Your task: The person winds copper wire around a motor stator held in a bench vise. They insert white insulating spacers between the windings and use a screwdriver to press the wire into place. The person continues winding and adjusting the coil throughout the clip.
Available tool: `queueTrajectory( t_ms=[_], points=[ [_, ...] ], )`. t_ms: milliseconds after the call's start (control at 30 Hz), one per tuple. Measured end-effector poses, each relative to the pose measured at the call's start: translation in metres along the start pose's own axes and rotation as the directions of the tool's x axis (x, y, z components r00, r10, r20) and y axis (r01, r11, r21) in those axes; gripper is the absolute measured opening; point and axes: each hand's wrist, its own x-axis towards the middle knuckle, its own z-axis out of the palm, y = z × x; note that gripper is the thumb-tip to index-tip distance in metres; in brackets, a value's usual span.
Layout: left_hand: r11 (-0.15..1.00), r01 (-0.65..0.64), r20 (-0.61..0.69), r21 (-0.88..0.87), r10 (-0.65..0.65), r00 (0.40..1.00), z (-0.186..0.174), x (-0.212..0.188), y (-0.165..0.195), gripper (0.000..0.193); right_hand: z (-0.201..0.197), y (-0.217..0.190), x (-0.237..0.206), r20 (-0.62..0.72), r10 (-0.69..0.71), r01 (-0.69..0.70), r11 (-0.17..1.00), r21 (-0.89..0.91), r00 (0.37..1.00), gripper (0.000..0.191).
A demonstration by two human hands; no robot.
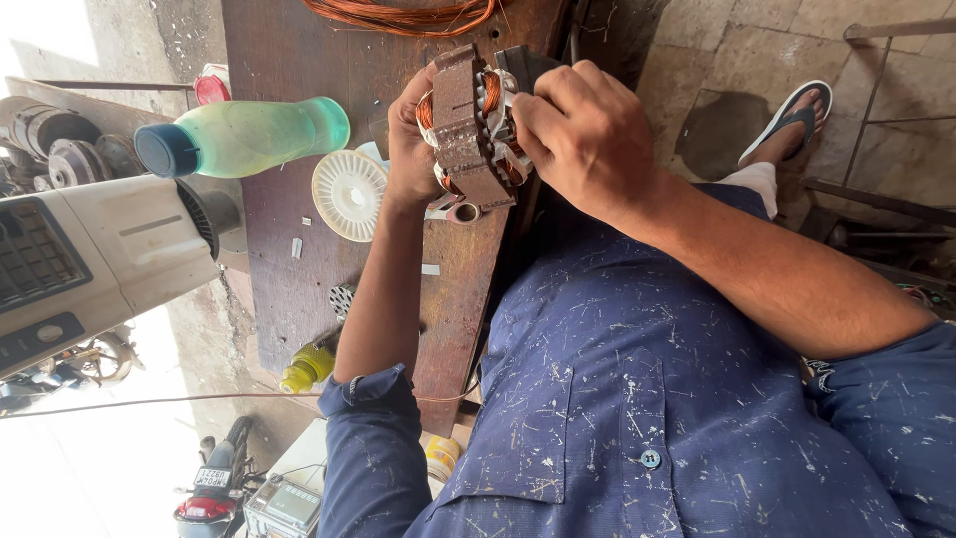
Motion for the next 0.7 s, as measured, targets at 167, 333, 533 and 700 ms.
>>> queueTrajectory(
  t_ms=[167, 333, 533, 700],
  points=[
    [0.999, -0.038, 0.005, 0.016, 0.038, 0.999, -0.001, 0.000, -0.002, 0.051, 0.001, 0.004, 0.007, 0.025, 0.025, -0.027, 0.996, 0.081, 0.999, 0.010],
    [0.999, -0.016, 0.014, -0.035, 0.016, 1.000, 0.000, -0.002, -0.002, 0.048, 0.000, 0.008, 0.012, 0.074, 0.032, -0.042, 0.989, 0.142, 0.997, 0.012],
    [0.999, -0.043, 0.016, -0.004, 0.043, 0.999, 0.000, -0.002, -0.001, 0.049, 0.000, 0.012, 0.012, 0.080, 0.037, -0.052, 0.980, 0.192, 0.996, 0.007],
    [1.000, -0.001, -0.025, 0.006, 0.002, 1.000, 0.000, -0.003, -0.001, 0.044, 0.005, 0.015, 0.010, 0.099, 0.038, -0.063, 0.964, 0.260, 0.994, 0.010]
  ],
)
